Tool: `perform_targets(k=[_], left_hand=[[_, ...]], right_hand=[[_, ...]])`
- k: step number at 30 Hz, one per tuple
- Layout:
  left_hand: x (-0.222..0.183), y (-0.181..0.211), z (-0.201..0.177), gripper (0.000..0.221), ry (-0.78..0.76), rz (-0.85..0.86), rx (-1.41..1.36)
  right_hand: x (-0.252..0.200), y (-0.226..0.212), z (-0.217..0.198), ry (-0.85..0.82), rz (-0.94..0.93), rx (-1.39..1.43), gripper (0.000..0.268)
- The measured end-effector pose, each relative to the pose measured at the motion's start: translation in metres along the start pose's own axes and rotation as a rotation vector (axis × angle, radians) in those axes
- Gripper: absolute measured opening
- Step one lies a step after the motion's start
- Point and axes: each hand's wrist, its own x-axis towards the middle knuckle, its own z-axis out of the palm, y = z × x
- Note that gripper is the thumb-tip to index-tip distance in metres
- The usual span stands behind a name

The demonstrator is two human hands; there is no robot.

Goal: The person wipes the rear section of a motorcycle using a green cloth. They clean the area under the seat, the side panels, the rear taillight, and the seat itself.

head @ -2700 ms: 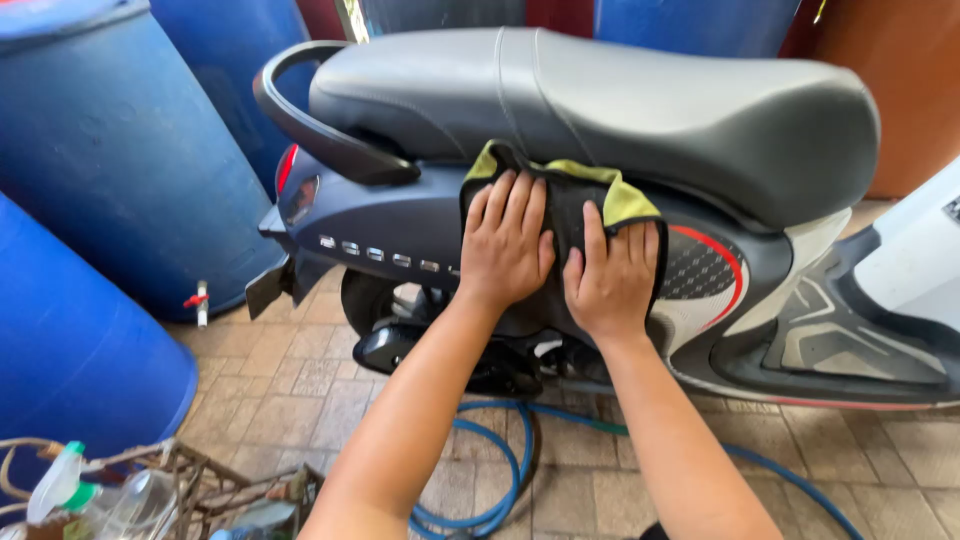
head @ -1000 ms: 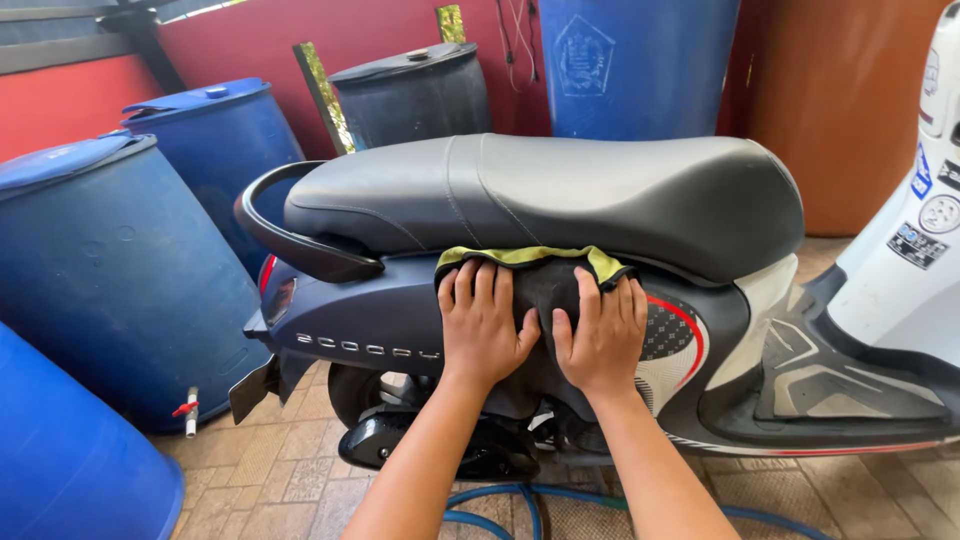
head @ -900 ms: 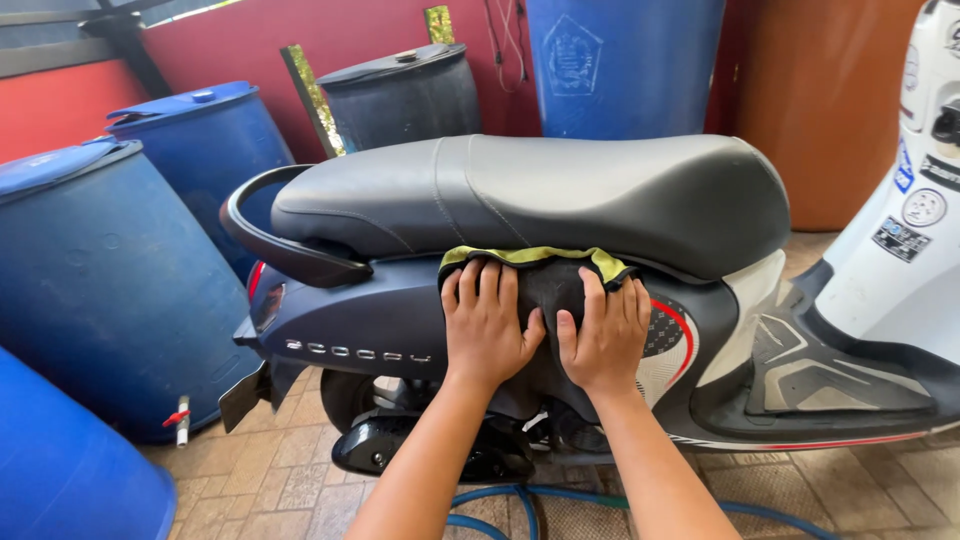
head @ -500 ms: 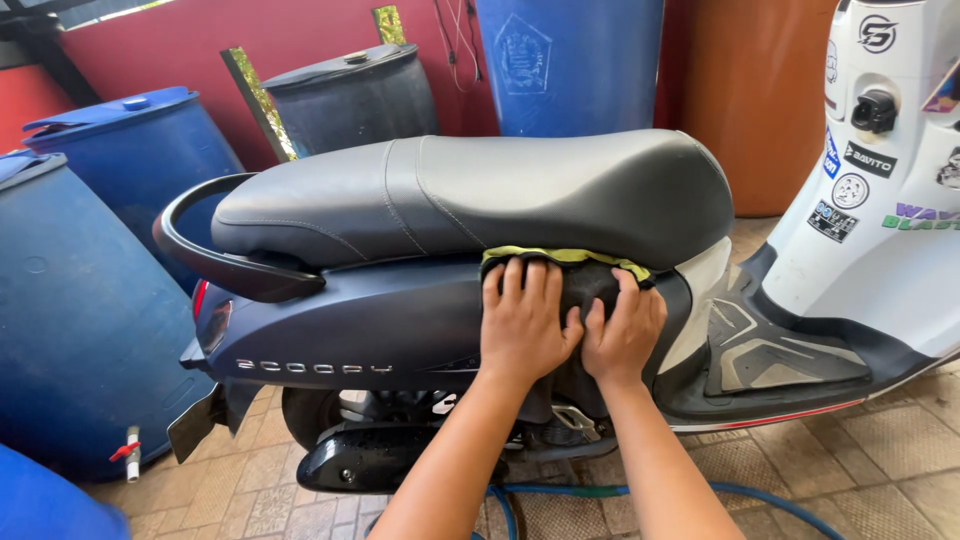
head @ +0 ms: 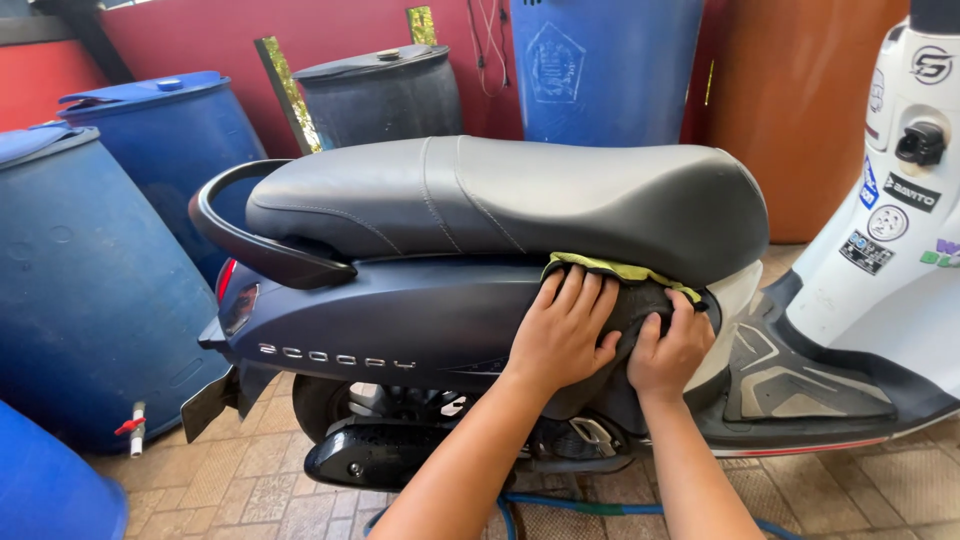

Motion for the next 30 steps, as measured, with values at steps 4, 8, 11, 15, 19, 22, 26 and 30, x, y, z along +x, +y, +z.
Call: perform_targets(k=[4, 8, 11, 15, 19, 22, 26, 30], left_hand=[[-0.006, -0.015, -0.007, 0.066, 0.020, -0.018, 0.015], [-0.016, -0.035, -0.016, 0.065, 0.058, -0.049, 0.000], [-0.024, -0.051, -0.025, 0.065, 0.059, -0.061, 0.004], [-0.035, -0.074, -0.040, 0.064, 0.041, -0.084, 0.035], [-0.045, -0.090, -0.055, 0.064, 0.009, -0.099, 0.046], [-0.046, -0.090, -0.056, 0.064, 0.008, -0.118, 0.046], [-0.046, -0.088, -0.056, 0.064, -0.002, -0.136, 0.050], [-0.045, -0.088, -0.055, 0.064, -0.002, -0.138, 0.057]], right_hand=[[0.009, -0.017, 0.002, -0.014, -0.042, 0.023, 0.039], [0.010, -0.029, 0.010, -0.042, -0.113, -0.043, 0.047], [0.021, -0.054, 0.005, -0.082, -0.155, -0.035, 0.049], [0.030, -0.078, 0.005, -0.168, -0.238, -0.010, 0.052], [0.034, -0.102, 0.005, -0.211, -0.263, 0.009, 0.051], [0.036, -0.112, 0.006, -0.162, -0.255, 0.043, 0.048], [0.027, -0.127, 0.008, 0.047, -0.259, -0.062, 0.035], [0.024, -0.141, 0.010, 0.042, -0.328, 0.005, 0.035]])
